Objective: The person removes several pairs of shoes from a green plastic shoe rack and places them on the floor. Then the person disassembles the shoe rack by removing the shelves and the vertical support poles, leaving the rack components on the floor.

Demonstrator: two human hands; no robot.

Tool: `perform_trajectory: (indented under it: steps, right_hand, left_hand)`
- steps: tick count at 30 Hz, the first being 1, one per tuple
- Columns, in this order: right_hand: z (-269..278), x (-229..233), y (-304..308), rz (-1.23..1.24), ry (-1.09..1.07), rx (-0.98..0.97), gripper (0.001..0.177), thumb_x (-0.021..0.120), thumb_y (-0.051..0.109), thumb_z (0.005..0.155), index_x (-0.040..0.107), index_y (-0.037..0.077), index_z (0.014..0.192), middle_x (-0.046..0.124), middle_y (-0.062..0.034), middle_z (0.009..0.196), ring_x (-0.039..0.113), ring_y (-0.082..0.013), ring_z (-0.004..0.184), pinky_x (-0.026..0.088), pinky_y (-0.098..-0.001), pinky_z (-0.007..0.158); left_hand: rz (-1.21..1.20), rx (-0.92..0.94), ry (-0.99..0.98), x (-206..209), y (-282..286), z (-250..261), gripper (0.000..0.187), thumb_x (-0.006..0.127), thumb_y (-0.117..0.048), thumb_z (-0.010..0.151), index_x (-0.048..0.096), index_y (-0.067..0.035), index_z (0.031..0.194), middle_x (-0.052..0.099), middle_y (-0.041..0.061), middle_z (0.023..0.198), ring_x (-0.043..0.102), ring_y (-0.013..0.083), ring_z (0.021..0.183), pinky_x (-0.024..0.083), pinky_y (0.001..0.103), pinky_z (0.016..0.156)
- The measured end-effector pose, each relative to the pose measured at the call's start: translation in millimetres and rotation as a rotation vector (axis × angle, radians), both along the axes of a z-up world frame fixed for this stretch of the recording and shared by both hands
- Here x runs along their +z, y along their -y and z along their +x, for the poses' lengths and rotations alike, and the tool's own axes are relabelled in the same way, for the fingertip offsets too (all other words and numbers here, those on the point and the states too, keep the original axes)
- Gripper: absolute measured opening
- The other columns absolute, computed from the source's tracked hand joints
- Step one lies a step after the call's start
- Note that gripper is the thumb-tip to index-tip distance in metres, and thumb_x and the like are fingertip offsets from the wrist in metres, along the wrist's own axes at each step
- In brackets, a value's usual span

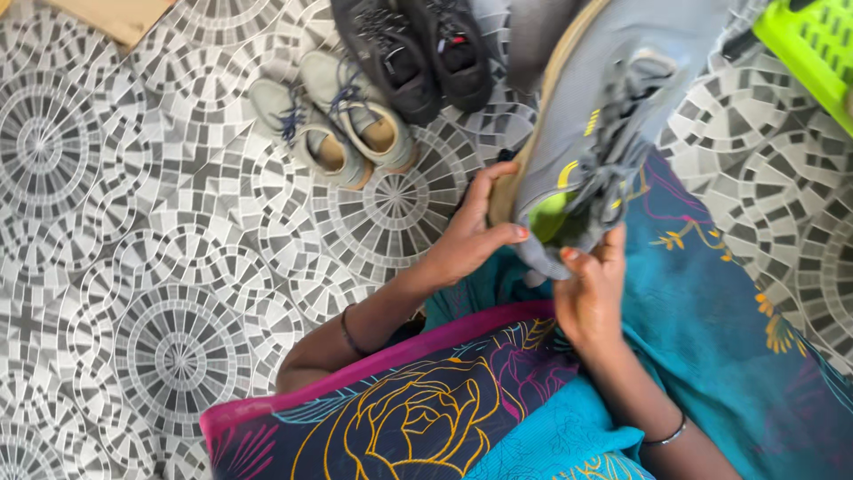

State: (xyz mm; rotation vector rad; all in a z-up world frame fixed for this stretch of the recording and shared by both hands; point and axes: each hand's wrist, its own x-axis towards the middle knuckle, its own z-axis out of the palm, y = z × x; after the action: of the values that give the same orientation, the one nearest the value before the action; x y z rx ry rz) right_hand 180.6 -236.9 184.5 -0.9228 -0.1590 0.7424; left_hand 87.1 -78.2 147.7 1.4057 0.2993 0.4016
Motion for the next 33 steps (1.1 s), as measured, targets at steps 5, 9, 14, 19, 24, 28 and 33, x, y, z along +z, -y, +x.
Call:
perform_trajectory:
  steps: [5,9,14,19,24,28,33]
  right_hand:
    - [-22,-51,-37,-0.031,-0.142,0.181,0.052,0.058,-0.004,0.088,0.051,0.005,0.139,0.062,-0.0063,0.128,0.060,-0.0209,0.119,0.051,-0.0385,0.102]
    - [-20,-85,-62,-0.193,-0.172,0.305,0.052,0.057,-0.003,0.085,0.055,0.005,0.136,0.062,-0.0058,0.123,0.062,-0.0183,0.111,0.053,-0.0362,0.095]
    - [-13,-106,-85,-0.315,-0.190,0.342,0.055,0.057,-0.004,0.082,0.055,0.005,0.135,0.064,-0.0046,0.124,0.065,-0.0181,0.112,0.054,-0.0348,0.095]
    - [-13,-119,-91,-0.346,-0.173,0.338,0.054,0.057,-0.005,0.083,0.055,0.004,0.137,0.064,-0.0059,0.125,0.063,-0.0187,0.114,0.052,-0.0345,0.099]
    - [-6,-131,-101,-0.297,-0.108,0.325,0.057,0.057,-0.005,0.082,0.055,0.001,0.138,0.064,-0.0062,0.128,0.060,-0.0176,0.120,0.047,-0.0323,0.106]
    - [6,-144,-127,-0.270,-0.023,0.280,0.055,0.058,-0.004,0.082,0.058,-0.001,0.137,0.064,-0.0058,0.125,0.061,-0.0165,0.118,0.046,-0.0301,0.105]
    - [24,-152,-148,-0.262,-0.051,0.231,0.054,0.058,-0.005,0.082,0.059,-0.002,0.136,0.065,-0.0057,0.120,0.061,-0.0153,0.107,0.049,-0.0293,0.097]
  left_hand:
    - [-0.322,0.307,-0.100,-73,-46,-50,0.072,0.061,-0.038,0.103,0.034,-0.006,0.161,0.052,0.024,0.137,0.050,0.0302,0.129,0.040,0.040,0.114]
    - [0.347,1.040,-0.415,-139,-102,-73,0.092,0.080,-0.035,0.092,0.024,-0.007,0.161,0.029,0.027,0.161,0.031,0.0407,0.152,0.026,0.048,0.123]
    - [0.555,0.952,-0.622,-182,-174,-115,0.125,0.103,-0.038,0.060,0.027,-0.016,0.157,0.009,0.040,0.153,0.021,0.0581,0.144,0.035,0.053,0.113]
    - [0.649,0.976,-0.628,-213,-195,-92,0.105,0.106,-0.041,0.056,0.050,-0.020,0.141,0.016,0.038,0.154,0.037,0.0558,0.139,0.045,0.051,0.114]
    - [0.697,0.898,-0.517,-221,-240,-99,0.107,0.109,-0.041,0.054,0.050,-0.019,0.141,0.022,0.034,0.155,0.040,0.0520,0.143,0.044,0.050,0.119]
    - [0.716,0.890,-0.517,-226,-291,-79,0.119,0.111,-0.041,0.051,0.043,-0.018,0.146,0.019,0.039,0.155,0.032,0.0550,0.145,0.041,0.052,0.118]
    - [0.653,0.897,-0.434,-230,-340,-29,0.117,0.110,-0.041,0.056,0.040,-0.021,0.147,0.015,0.043,0.158,0.035,0.0534,0.145,0.044,0.049,0.117]
